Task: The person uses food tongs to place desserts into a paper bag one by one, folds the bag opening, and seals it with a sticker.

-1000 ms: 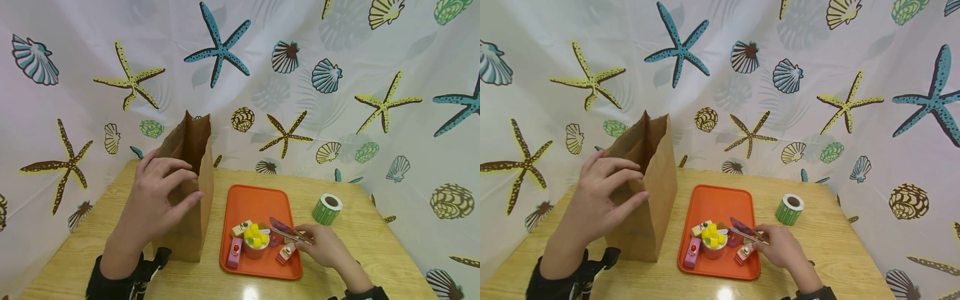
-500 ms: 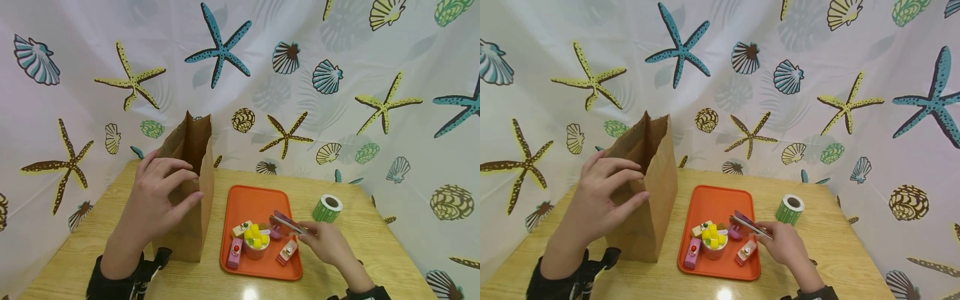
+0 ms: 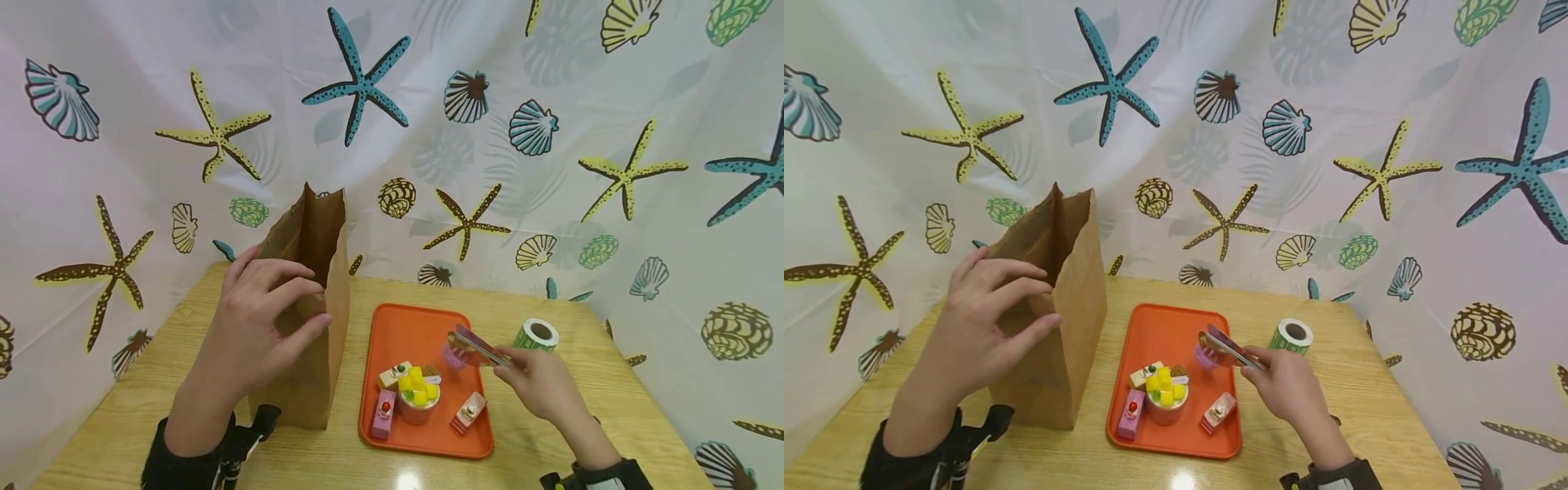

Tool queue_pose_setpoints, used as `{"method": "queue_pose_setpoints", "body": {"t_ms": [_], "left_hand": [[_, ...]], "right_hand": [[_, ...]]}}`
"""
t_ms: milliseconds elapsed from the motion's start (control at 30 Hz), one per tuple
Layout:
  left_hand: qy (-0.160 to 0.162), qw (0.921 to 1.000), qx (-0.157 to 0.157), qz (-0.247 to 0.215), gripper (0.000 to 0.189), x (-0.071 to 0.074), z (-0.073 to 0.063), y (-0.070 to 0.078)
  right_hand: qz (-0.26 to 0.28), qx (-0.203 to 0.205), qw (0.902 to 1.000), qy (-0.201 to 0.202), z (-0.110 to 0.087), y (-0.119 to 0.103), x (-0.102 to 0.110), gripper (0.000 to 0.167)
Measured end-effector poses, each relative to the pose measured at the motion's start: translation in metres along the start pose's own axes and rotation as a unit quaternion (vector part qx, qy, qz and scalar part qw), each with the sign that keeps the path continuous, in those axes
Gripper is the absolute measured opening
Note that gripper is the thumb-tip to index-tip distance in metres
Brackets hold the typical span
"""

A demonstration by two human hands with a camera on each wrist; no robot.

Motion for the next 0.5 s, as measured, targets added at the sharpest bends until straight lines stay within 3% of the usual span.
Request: {"method": "queue_pose_setpoints", "body": {"t_ms": [233,500], "left_hand": [[-0.001,1.0000,0.001,0.000,0.023,0.000,0.000,0.001],[-0.003,1.0000,0.002,0.001,0.023,0.000,0.000,0.000]], "right_hand": [[-0.047,0.040,0.9968,0.050,0.004,-0.018,0.022,0.040],[-0.050,0.056,0.9946,0.071,0.008,-0.038,0.037,0.041]]}}
Point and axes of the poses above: each hand's wrist, its own z-axis towards the middle knuckle, its own x-axis out of the back of the hand, y = z × x, the point moved 5 cm from there along z, towards the middle knuckle, and after that the axes turned 4 degrees about -y, right-handed, at the moved point
